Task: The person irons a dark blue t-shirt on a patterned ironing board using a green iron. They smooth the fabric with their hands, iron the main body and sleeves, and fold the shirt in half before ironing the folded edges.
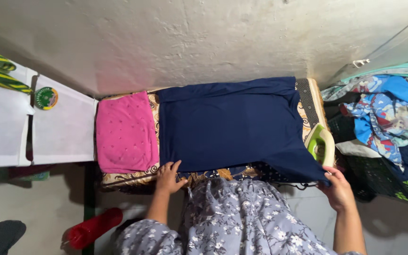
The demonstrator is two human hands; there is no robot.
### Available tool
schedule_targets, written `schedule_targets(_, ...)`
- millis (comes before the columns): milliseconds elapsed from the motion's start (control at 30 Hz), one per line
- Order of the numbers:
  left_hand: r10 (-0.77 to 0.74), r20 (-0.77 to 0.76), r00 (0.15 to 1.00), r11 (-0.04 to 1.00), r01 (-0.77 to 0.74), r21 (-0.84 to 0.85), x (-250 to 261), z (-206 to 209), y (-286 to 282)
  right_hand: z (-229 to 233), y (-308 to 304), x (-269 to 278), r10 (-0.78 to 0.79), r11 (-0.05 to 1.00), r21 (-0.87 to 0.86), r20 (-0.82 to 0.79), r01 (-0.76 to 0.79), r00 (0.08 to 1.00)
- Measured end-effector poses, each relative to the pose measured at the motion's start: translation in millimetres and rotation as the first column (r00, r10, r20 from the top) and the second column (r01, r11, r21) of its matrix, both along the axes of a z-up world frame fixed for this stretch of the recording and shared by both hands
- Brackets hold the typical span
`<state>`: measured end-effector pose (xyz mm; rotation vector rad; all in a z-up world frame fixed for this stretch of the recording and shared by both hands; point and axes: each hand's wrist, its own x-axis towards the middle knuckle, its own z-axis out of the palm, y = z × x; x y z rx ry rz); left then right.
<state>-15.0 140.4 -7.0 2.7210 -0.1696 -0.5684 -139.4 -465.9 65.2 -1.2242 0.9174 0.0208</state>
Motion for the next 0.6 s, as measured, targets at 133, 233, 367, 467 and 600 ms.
schedule_targets(133, 0.217, 0.086, 0.972, 0.974, -0.221, 0.042, -4, -3, -31, 14, -5, 17, -0.07, 0.97, 0.237, 0.055, 0.055, 0.996)
schedule_targets(233, 0.272, 0.162, 0.949, 0.95, -0.291, 0.11, 5, -27, -42, 13, -21, 36, 0.222, 0.972, 0.018, 0.225, -0.232, 0.949)
schedule_targets(367, 0.278, 0.233, 0.932, 0.944, -0.31, 0.112, 17, -48, -35, 4, -25, 42, 0.393, 0.802, -0.529, 0.119, -0.277, 0.912)
schedule_targets(467, 0.377, 0.283, 0.882, 0.914, -0.403, 0.04, 22, -47, -18, -1, -23, 47, 0.325, 0.717, -0.684, 0.162, -0.131, 0.932)
schedule_targets(600, 0.37, 0.449, 0.813, 0.925, -0.368, -0.096, 14, -24, 7, 9, -46, 40, 0.328, 0.711, -0.683, 0.109, -0.169, 0.939)
